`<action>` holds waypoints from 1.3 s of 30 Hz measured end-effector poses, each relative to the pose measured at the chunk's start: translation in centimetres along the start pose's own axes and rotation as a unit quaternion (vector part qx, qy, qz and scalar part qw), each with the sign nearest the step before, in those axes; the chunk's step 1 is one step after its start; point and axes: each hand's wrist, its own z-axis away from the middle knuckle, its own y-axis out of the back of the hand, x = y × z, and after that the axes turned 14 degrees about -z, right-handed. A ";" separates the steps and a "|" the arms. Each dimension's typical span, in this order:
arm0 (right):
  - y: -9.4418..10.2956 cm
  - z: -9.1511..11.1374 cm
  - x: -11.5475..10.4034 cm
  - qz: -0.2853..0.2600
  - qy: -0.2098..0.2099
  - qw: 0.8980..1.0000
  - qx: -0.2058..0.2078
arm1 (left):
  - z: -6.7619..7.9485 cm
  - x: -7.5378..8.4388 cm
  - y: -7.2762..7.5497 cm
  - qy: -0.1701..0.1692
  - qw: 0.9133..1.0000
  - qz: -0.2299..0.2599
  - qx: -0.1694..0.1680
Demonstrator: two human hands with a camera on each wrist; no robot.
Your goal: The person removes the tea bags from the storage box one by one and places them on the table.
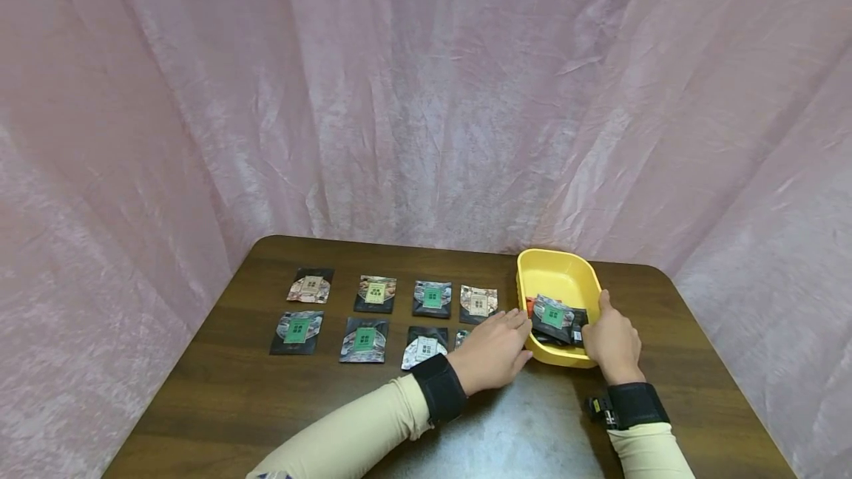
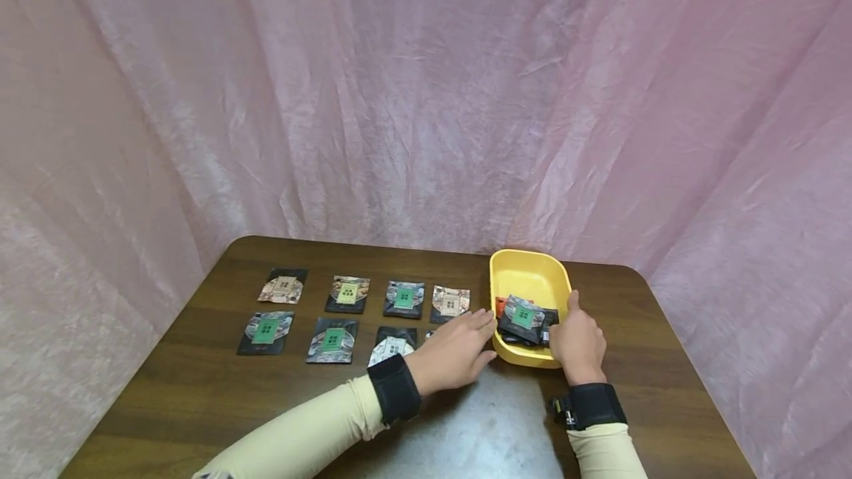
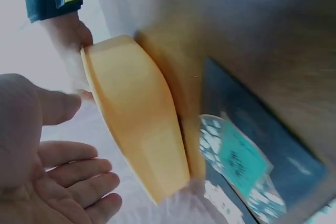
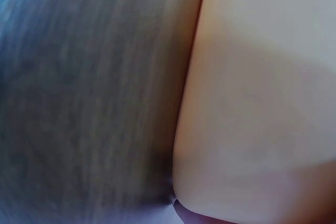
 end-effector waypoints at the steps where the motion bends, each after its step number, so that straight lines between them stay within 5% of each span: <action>1: 0.0 0.0 0.0 0.000 0.000 1.000 0.000 | -0.6 0.1 0.1 -0.003 1.000 -0.002 0.013; 8: 0.0 -0.1 0.2 -0.002 0.013 1.000 0.000 | -4.1 1.0 0.0 -0.016 0.999 -0.009 0.030; 18: 0.0 -0.3 0.1 0.000 0.027 1.000 0.009 | -6.5 1.6 -0.1 0.004 0.996 -0.087 0.022; 32: 0.2 0.2 0.1 0.001 0.018 1.000 0.000 | -10.1 1.5 -1.9 -0.001 0.998 -0.051 -0.038; 39: 0.1 0.1 0.0 0.001 0.016 1.000 0.001 | -10.8 1.5 -1.7 -0.002 0.996 -0.043 -0.078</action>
